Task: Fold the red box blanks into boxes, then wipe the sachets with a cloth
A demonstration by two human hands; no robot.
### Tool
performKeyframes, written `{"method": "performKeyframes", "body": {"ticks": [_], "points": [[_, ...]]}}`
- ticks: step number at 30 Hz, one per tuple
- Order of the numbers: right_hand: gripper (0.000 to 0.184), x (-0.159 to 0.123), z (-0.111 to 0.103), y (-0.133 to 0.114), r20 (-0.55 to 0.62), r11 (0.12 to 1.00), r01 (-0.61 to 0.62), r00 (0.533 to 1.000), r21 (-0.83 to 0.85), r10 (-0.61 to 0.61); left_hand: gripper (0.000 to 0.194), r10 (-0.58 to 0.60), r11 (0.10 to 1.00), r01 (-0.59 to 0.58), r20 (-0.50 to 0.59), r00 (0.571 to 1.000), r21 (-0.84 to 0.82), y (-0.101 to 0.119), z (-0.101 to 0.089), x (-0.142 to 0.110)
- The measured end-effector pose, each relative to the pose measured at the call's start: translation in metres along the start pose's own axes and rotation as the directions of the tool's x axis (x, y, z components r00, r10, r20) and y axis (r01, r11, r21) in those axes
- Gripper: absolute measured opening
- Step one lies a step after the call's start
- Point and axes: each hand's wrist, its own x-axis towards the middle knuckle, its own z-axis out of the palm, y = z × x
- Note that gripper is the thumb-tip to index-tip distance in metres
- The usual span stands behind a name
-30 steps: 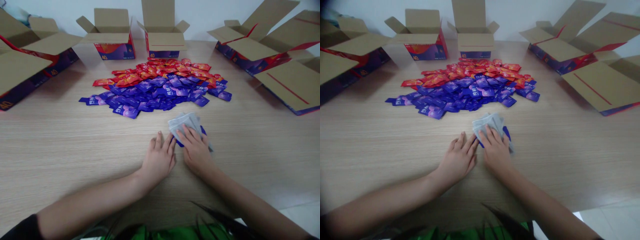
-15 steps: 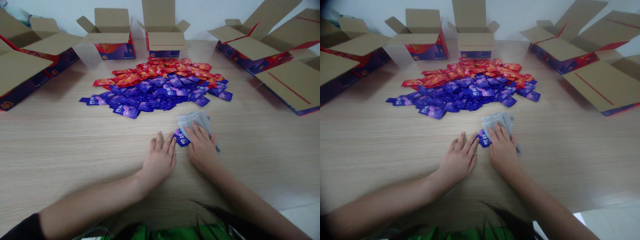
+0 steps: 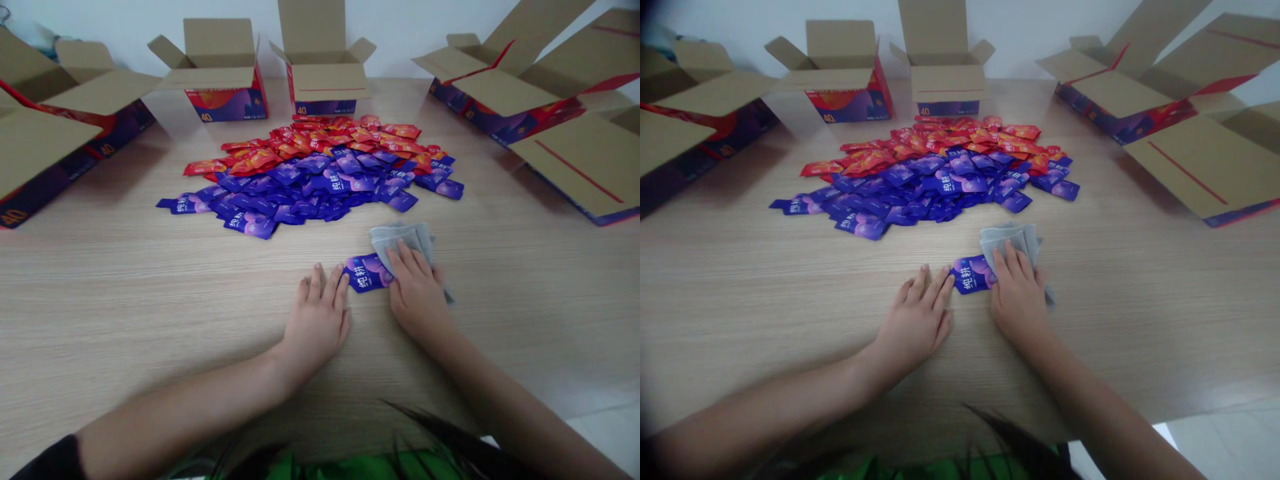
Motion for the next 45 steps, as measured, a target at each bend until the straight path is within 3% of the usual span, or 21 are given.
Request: {"method": "performKeyframes", "body": {"ticks": [5, 11, 13, 16, 18, 22, 27, 29, 32, 34, 38, 42, 45], "points": [[0.052, -0.001, -0.001, -0.012, 0.012, 0.994, 0.089, 0.996, 0.065, -0.090, 0.061, -0.021, 1.000, 0.021, -0.024, 0.999, -0.001, -0.001, 0.001, -0.001], [0.060, 0.007, 0.000, 0.022, -0.027, 0.974, -0.095, 0.994, 0.204, 0.102, 0.043, 0.051, 0.997, -0.057, -0.096, 0.994, -0.058, -0.017, -0.010, 0.013], [0.061, 0.010, 0.000, 0.031, -0.047, 0.969, -0.100, 0.992, 0.224, 0.113, 0.038, 0.024, 0.994, -0.037, -0.114, 0.993, -0.107, -0.026, -0.009, 0.025], [0.058, 0.015, -0.003, 0.039, -0.051, 0.963, -0.089, 0.993, 0.253, 0.105, 0.050, -0.072, 0.977, 0.042, -0.138, 0.988, -0.209, -0.038, -0.002, 0.044], [0.055, 0.017, -0.007, 0.044, -0.038, 0.948, -0.152, 0.985, 0.279, 0.169, 0.056, -0.095, 0.955, 0.050, -0.140, 0.986, -0.294, -0.041, 0.002, 0.052], [0.053, 0.018, -0.014, 0.050, -0.058, 0.907, -0.252, 0.956, 0.338, 0.288, 0.038, -0.122, 0.905, 0.073, -0.092, 0.988, -0.419, -0.039, 0.004, 0.057], [0.048, 0.017, -0.018, 0.047, -0.063, 0.888, -0.215, 0.963, 0.407, 0.262, 0.012, -0.130, 0.821, 0.052, -0.098, 0.987, -0.568, -0.036, 0.002, 0.056], [0.047, 0.017, -0.018, 0.042, -0.041, 0.883, -0.202, 0.970, 0.424, 0.241, 0.020, -0.100, 0.805, -0.018, -0.164, 0.981, -0.593, -0.039, 0.000, 0.056], [0.047, 0.017, -0.020, 0.038, -0.016, 0.874, -0.206, 0.971, 0.441, 0.237, 0.029, -0.016, 0.893, -0.128, -0.316, 0.949, -0.430, -0.045, -0.005, 0.054], [0.047, 0.016, -0.020, 0.037, -0.007, 0.870, -0.209, 0.972, 0.446, 0.237, 0.024, 0.126, 0.945, -0.222, -0.361, 0.924, -0.239, -0.047, -0.008, 0.050], [0.049, 0.015, -0.019, 0.036, -0.014, 0.878, -0.187, 0.977, 0.441, 0.215, 0.023, 0.341, 0.930, -0.365, -0.278, 0.898, -0.040, -0.042, -0.008, 0.043], [0.051, 0.011, -0.018, 0.030, -0.043, 0.882, -0.160, 0.979, 0.443, 0.199, 0.018, 0.329, 0.941, -0.339, -0.207, 0.921, -0.010, -0.026, -0.002, 0.036], [0.052, 0.008, -0.019, 0.016, -0.196, 0.891, -0.115, 0.956, 0.439, 0.220, 0.023, 0.264, 0.961, -0.274, -0.188, 0.946, -0.030, -0.013, 0.002, 0.029]]}}
